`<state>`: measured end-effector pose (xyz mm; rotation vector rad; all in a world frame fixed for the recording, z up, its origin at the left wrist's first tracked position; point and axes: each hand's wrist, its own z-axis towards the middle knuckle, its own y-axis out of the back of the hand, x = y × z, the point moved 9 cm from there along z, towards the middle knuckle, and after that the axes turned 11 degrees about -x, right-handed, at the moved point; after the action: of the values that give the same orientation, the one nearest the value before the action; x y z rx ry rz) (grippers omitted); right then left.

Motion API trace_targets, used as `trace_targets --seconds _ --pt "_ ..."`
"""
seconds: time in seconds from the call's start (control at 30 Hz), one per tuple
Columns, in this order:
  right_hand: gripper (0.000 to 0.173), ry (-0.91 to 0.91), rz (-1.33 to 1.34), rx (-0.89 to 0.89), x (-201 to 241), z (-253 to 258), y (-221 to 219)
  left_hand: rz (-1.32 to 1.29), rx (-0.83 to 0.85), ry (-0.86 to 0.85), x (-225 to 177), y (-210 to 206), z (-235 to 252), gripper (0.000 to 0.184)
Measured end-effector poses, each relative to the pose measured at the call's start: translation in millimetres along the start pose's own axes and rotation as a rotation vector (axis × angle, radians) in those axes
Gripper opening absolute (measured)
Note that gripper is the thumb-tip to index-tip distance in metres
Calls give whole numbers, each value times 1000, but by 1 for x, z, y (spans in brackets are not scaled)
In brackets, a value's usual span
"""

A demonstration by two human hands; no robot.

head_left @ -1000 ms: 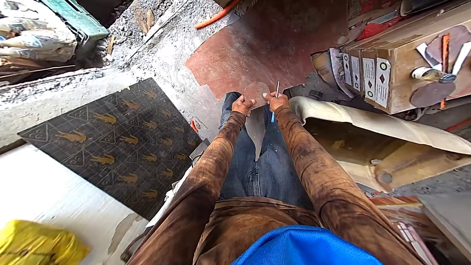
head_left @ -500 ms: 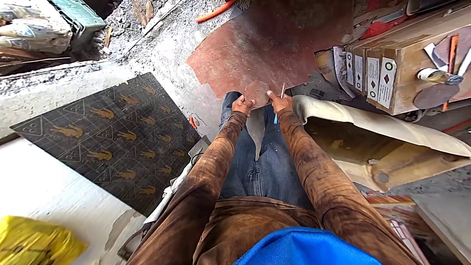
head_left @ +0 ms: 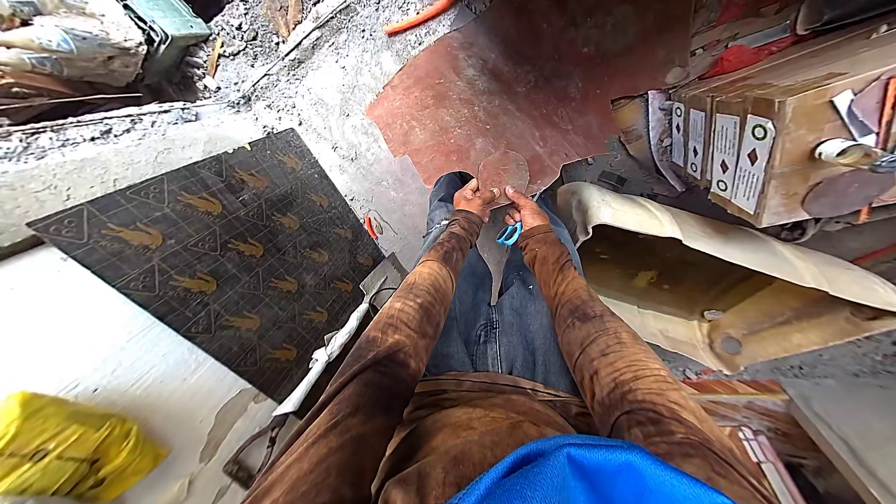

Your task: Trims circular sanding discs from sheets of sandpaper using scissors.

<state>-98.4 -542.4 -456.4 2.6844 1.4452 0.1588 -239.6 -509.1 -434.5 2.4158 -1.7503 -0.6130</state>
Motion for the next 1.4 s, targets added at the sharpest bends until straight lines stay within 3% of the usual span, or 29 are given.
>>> trace_targets --seconds 0.1,0.2,0.27,0.4,0.53,0.67,0.9,1.03,1.13,1.2,1.33,1.4 --pt "16 1 -26 -27 4 -3 2 4 50 41 -3 -2 -3 21" --pt "16 -10 -30 -66 4 -3 5 89 105 0 -2 3 7 15" --pt "16 -23 -20 -94 2 -5 6 115 110 -8 6 9 24 22" --pt "15 -46 -22 -95 -6 -3 7 -98 144 174 16 9 38 42" --pt "14 -48 10 -71 -11 -5 6 -187 181 162 17 -4 40 37" --pt "18 5 -2 -83 -4 -9 10 46 222 182 27 -15 39 26" --pt "23 110 -24 -53 18 -34 16 -35 249 50 -1 -21 17 14" --pt "18 104 51 55 23 -40 21 -44 241 -16 -12 -22 4 13" --pt "45 60 129 107 28 -52 33 -27 201 -30 -20 -25 -4 12" --pt "51 70 155 91 34 -60 46 -20 173 -31 -23 -29 -10 14" --pt "47 105 168 98 41 -71 59 -38 142 -25 -25 -39 -22 19" --pt "35 66 174 85 41 -75 60 -36 136 -8 -23 -43 -27 22"
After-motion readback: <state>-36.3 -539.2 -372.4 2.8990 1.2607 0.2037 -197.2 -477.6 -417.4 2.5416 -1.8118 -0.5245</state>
